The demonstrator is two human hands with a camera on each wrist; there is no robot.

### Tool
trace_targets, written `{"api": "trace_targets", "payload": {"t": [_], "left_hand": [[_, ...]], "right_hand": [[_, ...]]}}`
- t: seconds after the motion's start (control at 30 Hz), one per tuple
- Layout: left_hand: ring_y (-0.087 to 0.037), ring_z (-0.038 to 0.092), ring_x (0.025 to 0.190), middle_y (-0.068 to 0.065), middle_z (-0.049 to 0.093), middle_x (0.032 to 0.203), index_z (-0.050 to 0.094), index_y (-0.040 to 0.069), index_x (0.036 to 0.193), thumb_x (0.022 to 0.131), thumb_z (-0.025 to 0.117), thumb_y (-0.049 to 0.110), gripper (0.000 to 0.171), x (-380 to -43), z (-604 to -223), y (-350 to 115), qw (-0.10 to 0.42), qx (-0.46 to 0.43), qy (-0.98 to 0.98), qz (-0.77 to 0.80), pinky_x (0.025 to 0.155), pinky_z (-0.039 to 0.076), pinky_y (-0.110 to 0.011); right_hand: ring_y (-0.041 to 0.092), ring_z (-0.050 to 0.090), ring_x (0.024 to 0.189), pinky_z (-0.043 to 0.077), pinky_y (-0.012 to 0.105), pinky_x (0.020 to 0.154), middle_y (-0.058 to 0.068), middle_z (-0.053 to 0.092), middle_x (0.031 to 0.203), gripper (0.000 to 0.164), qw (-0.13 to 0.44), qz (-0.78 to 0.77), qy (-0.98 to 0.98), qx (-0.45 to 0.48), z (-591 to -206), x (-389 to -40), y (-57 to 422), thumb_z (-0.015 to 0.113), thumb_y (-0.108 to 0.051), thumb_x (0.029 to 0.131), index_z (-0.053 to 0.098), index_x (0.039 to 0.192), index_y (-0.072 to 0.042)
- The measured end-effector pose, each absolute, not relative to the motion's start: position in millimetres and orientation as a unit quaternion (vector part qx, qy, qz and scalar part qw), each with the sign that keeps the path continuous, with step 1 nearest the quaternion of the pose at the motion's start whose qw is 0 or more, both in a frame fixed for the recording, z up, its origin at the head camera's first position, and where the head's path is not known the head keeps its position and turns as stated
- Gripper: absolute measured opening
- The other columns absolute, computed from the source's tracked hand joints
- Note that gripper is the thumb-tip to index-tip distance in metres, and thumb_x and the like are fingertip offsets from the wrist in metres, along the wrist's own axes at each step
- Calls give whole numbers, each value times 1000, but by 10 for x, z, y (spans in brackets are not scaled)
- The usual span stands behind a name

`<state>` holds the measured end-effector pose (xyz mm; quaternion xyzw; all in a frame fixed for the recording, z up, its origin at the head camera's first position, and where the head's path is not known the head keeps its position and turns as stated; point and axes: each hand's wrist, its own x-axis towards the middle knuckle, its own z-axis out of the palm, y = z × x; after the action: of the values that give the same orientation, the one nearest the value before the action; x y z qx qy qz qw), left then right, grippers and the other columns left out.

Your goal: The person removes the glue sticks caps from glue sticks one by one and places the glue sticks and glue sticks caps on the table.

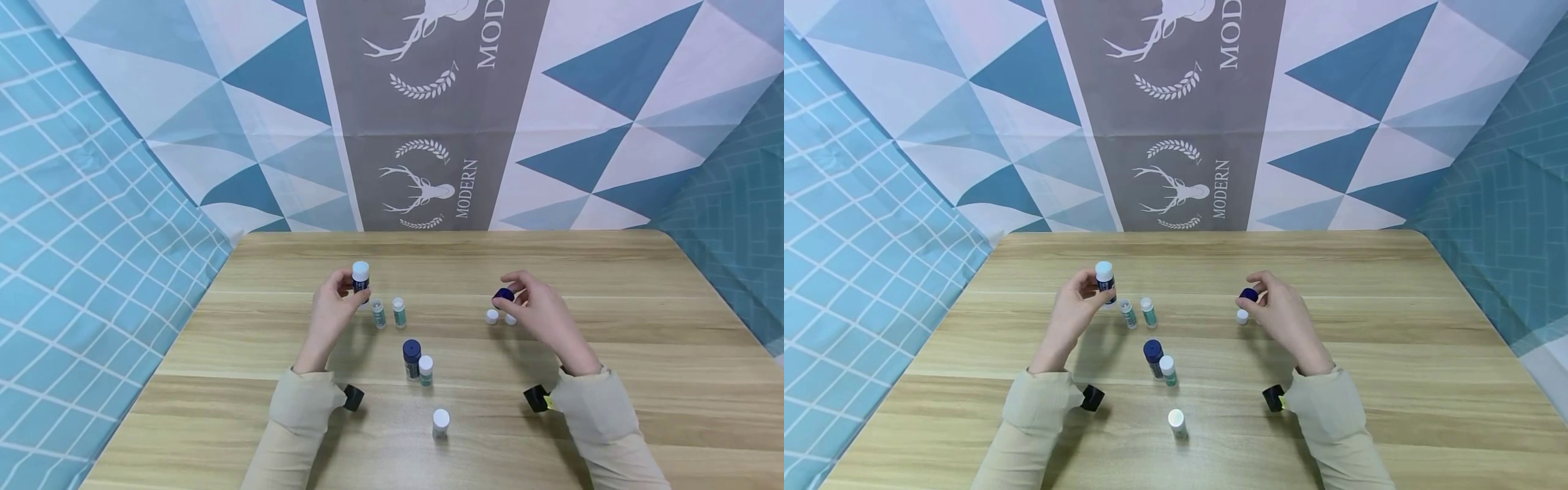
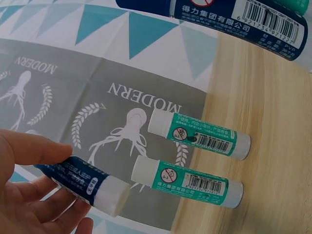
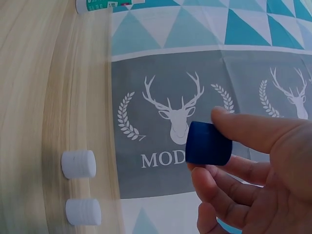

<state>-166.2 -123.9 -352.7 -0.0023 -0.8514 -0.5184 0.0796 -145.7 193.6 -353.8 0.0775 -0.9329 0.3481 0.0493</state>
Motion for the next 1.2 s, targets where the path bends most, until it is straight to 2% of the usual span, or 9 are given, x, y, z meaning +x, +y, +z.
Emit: {"api": "trace_targets", "payload": {"t": [0.37, 0.77, 1.2], "left_hand": [[-29, 56, 98, -19, 60, 107, 54, -2, 107, 77, 66, 7, 33, -1696, -3576, -1243, 55, 25, -867, -495, 93, 41, -42], [-30, 56, 97, -20, 60, 105, 54, -3, 106, 75, 67, 4, 34, -1720, -3621, -1255, 42, 30, -878, -477, 91, 42, -43], [-32, 56, 97, -21, 60, 105, 55, -3, 106, 73, 66, 2, 35, -1736, -3679, -1275, 26, 35, -893, -447, 84, 45, -42]], "right_hand": [[26, 57, 88, 42, 32, 67, 12, 63, 100, 34, 41, 339, -938, 66, -3575, -1478, 1977, 67, -22, 81, 57, 109, -3], [27, 57, 88, 41, 29, 62, 14, 63, 98, 29, 25, 329, -943, 54, -3649, -1525, 2092, 64, -18, 83, 59, 108, -3], [32, 56, 88, 45, 41, 69, 20, 59, 100, 28, 23, 308, -950, 47, -3705, -1562, 2170, 62, -10, 81, 59, 105, 3]]}}
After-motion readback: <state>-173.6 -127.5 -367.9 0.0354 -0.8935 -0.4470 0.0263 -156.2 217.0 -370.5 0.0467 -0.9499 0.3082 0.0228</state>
